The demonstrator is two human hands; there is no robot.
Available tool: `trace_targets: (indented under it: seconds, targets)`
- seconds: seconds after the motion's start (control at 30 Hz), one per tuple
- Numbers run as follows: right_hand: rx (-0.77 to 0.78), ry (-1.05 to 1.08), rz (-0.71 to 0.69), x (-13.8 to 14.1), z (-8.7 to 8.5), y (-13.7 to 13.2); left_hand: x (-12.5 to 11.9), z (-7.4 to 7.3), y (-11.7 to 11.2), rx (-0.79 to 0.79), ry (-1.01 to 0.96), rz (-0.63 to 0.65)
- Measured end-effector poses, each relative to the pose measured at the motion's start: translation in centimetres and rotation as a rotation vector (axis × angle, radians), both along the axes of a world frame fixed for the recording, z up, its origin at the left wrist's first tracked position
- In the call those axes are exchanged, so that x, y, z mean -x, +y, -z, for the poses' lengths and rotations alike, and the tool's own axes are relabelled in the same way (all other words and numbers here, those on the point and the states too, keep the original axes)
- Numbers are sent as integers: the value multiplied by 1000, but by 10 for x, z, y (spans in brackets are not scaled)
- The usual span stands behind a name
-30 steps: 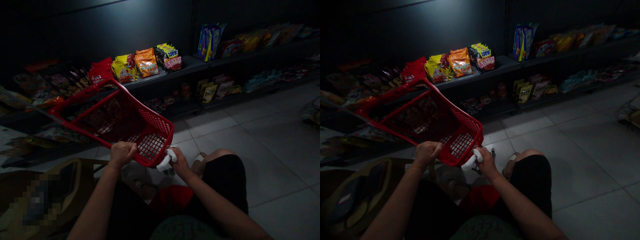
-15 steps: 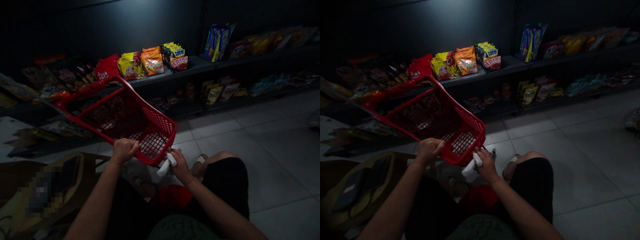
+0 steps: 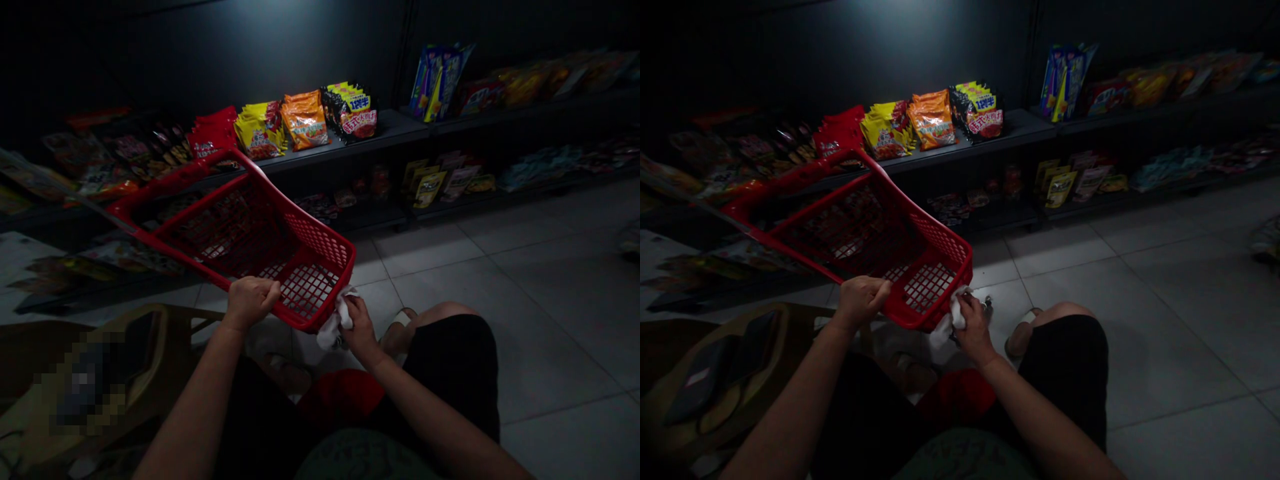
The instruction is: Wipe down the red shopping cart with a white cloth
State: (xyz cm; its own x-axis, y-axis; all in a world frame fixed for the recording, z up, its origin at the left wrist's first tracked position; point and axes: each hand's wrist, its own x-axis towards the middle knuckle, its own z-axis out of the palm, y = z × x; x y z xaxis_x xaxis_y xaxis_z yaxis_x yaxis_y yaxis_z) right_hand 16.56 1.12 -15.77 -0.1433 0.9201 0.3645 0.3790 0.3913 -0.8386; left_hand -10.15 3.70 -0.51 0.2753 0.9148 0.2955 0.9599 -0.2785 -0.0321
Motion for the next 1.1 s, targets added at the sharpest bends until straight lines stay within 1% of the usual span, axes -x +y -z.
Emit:
trace_targets:
  seconds: [0.1,0.17,0.23,0.33,0.4,0.47,0.5,0.57,0.6,0.7,0.77,0.8,0.9,1.03,1.1]
  targets:
    - [32,-159,-58,-3,-2,4,2,1,2,21,-6,2]
    - [68,-173,-86,-6,-8,8,4,2,3,30,-7,0]
    - [127,-75,-109,-8,-12,12,6,3,2,29,-7,-11]
    - [235,202,-149,-9,-14,10,7,2,-1,23,-4,-30]
    - [272,375,-153,-10,-13,8,6,1,-4,17,1,-31]
    - [255,477,-102,-12,-15,7,5,0,-5,10,4,-20]
    - [231,487,-55,-13,-16,9,5,0,-6,5,5,-17]
    - [164,425,25,-15,-19,14,5,0,-6,-6,6,-13]
    - [127,362,30,-15,-20,18,5,1,-5,-9,7,-10]
    - [35,138,-54,-15,-20,26,5,3,-3,-12,13,4]
    - [38,64,-92,-13,-17,29,5,3,-1,-6,16,8]
    - [62,62,-86,-12,-16,30,5,3,0,0,18,8]
    - [184,189,-70,-9,-12,32,6,2,2,24,20,-7]
    - [405,564,-151,-11,-16,37,9,2,0,30,28,-41]
    - [423,695,-107,-12,-19,40,8,2,-1,30,29,-47]
